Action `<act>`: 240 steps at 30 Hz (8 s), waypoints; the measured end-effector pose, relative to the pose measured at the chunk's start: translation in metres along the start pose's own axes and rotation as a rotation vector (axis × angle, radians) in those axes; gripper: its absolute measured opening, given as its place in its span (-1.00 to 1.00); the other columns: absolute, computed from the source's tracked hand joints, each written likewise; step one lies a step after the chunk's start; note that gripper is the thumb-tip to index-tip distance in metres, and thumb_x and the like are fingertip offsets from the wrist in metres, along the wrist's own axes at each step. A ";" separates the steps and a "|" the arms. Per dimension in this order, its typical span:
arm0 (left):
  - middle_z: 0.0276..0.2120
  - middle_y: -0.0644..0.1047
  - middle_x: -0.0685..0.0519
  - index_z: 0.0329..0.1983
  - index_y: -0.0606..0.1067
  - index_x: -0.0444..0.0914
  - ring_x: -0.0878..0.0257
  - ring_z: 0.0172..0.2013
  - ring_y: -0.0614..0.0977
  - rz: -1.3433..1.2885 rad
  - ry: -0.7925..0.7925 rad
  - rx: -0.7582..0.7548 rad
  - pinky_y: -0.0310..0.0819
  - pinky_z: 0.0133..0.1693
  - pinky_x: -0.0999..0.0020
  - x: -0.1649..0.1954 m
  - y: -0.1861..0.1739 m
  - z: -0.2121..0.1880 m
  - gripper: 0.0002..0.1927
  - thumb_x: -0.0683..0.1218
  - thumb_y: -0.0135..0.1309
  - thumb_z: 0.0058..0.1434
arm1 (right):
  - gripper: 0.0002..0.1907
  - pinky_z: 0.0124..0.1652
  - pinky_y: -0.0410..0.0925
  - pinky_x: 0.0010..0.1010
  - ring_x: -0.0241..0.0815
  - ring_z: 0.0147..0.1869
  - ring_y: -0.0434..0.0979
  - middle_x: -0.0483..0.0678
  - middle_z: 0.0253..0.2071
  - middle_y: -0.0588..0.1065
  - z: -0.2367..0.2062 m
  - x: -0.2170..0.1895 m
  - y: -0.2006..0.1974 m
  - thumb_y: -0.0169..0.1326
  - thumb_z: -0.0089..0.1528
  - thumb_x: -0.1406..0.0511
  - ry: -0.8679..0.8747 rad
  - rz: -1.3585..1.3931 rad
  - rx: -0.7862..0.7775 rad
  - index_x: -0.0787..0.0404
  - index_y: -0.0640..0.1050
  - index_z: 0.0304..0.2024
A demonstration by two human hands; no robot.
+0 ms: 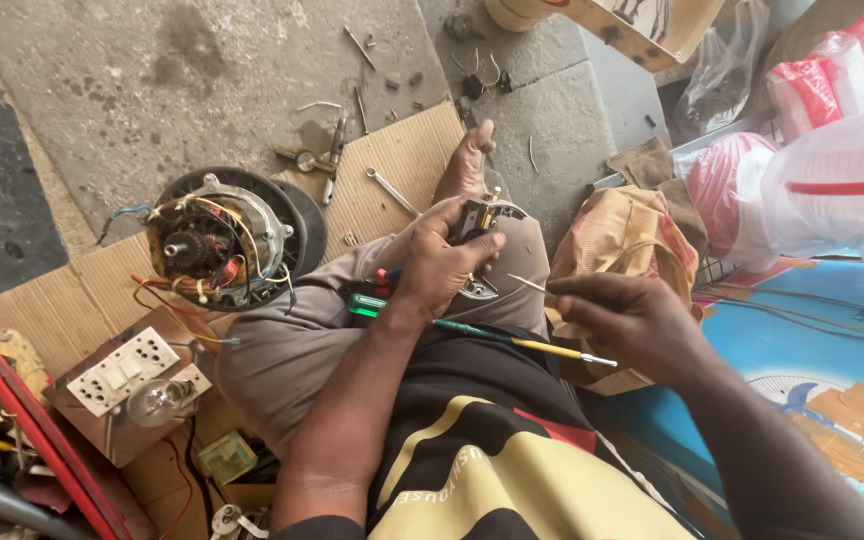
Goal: The person sits on the floor and repairs an electrical component, likely a fan capacitor or switch assembly. They use a screwdriver to adjust internal parts and pliers to strip and connect wires to the component.
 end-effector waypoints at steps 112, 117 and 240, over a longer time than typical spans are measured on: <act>-0.05 0.62 0.04 0.23 0.50 -0.44 0.42 -0.10 0.60 -0.382 -0.123 -0.158 0.51 -0.02 0.53 -0.071 0.049 0.032 -0.66 -0.20 0.06 0.44 | -0.57 -0.41 0.36 -0.39 -0.27 -0.40 0.52 0.00 -0.37 0.61 0.031 0.068 -0.014 0.13 0.41 0.10 0.024 0.122 0.004 0.40 0.63 -0.05; -0.05 0.62 0.04 0.22 0.50 -0.44 0.41 -0.08 0.61 -0.346 -0.139 -0.166 0.52 0.00 0.52 -0.069 0.048 0.030 -0.66 -0.18 0.04 0.44 | -0.66 -0.42 0.37 -0.49 -0.36 -0.41 0.50 -0.08 -0.39 0.57 0.025 0.062 -0.018 0.22 0.22 0.20 -0.080 0.011 0.078 0.21 0.64 0.00; -0.10 0.57 -0.09 0.19 0.40 -0.38 0.13 -0.13 0.65 -0.555 -0.380 0.010 0.71 -0.20 0.02 0.048 -0.071 -0.051 -0.21 0.40 -0.04 0.30 | -0.39 -0.56 0.25 -0.55 -0.35 -0.46 0.44 -0.05 -0.28 0.56 0.134 -0.079 0.102 -0.10 0.35 -0.05 -0.029 0.378 -0.484 0.30 0.47 0.18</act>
Point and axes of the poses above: each hand's wrist, its own z-axis towards the middle knuckle, its own y-axis out of the palm, x = y × z, the point moved 4 cm from there along z, towards the middle knuckle
